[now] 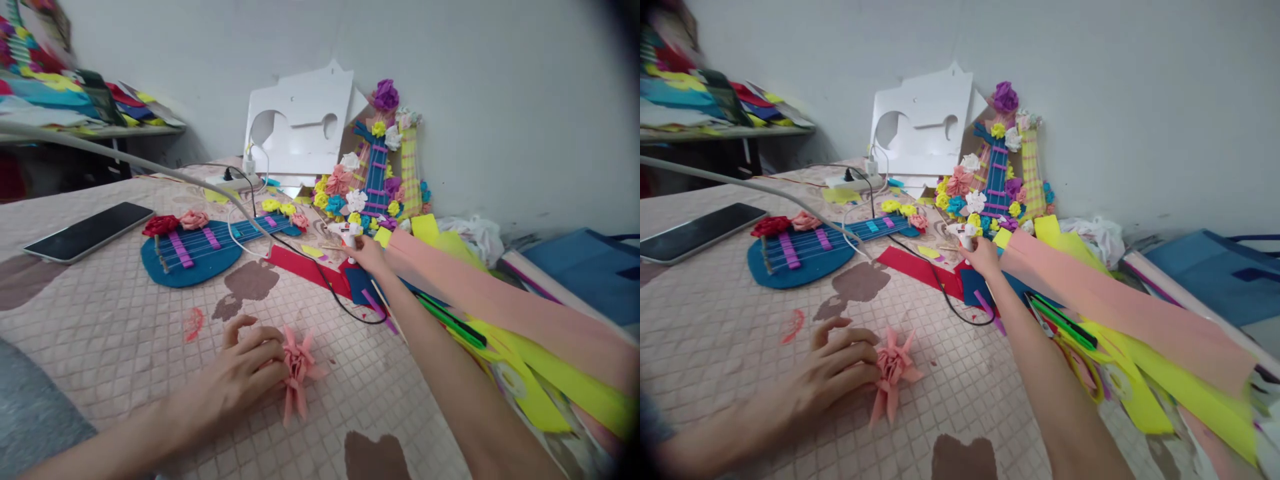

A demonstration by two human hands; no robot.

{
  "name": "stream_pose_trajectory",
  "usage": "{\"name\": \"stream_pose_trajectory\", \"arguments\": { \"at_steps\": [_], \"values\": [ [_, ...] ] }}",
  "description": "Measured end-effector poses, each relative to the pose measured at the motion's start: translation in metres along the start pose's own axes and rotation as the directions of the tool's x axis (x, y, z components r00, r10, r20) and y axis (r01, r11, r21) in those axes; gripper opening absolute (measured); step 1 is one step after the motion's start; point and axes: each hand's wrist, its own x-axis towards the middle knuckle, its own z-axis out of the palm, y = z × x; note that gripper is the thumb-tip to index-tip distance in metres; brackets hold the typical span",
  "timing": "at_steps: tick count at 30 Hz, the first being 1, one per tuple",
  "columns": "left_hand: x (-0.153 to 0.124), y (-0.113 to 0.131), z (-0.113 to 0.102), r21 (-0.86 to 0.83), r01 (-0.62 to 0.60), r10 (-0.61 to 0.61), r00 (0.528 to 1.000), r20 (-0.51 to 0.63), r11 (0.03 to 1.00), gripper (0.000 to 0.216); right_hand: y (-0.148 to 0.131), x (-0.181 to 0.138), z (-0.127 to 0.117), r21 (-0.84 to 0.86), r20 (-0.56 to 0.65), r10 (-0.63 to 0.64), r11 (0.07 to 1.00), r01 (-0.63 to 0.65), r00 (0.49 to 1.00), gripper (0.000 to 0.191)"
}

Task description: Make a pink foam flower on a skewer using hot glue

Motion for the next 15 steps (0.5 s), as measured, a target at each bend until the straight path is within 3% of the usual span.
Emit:
{"name": "stream_pose_trajectory", "arguments": {
  "at_steps": [4,7,11,15],
  "values": [
    [0.000,-0.003,-0.002,-0.008,0.018,-0.018,1.000,-0.005,1.000,0.032,-0.008,0.015,0.012,0.069,0.058,0.056,0.996,-0.060,0.997,0.023],
    [-0.001,-0.004,-0.002,-0.006,0.016,-0.016,1.000,0.012,1.000,0.026,-0.015,0.006,0.002,0.150,0.028,0.068,0.986,-0.071,0.997,0.026],
    [-0.002,-0.004,-0.002,-0.007,0.021,-0.021,1.000,0.019,1.000,0.026,-0.029,-0.035,-0.034,0.297,-0.003,0.035,0.954,-0.032,0.999,0.032],
    [-0.003,-0.003,-0.003,-0.017,0.024,-0.023,0.998,0.060,1.000,0.035,-0.044,-0.097,-0.072,0.415,0.059,0.020,0.909,-0.043,0.998,0.032]
  ]
}}
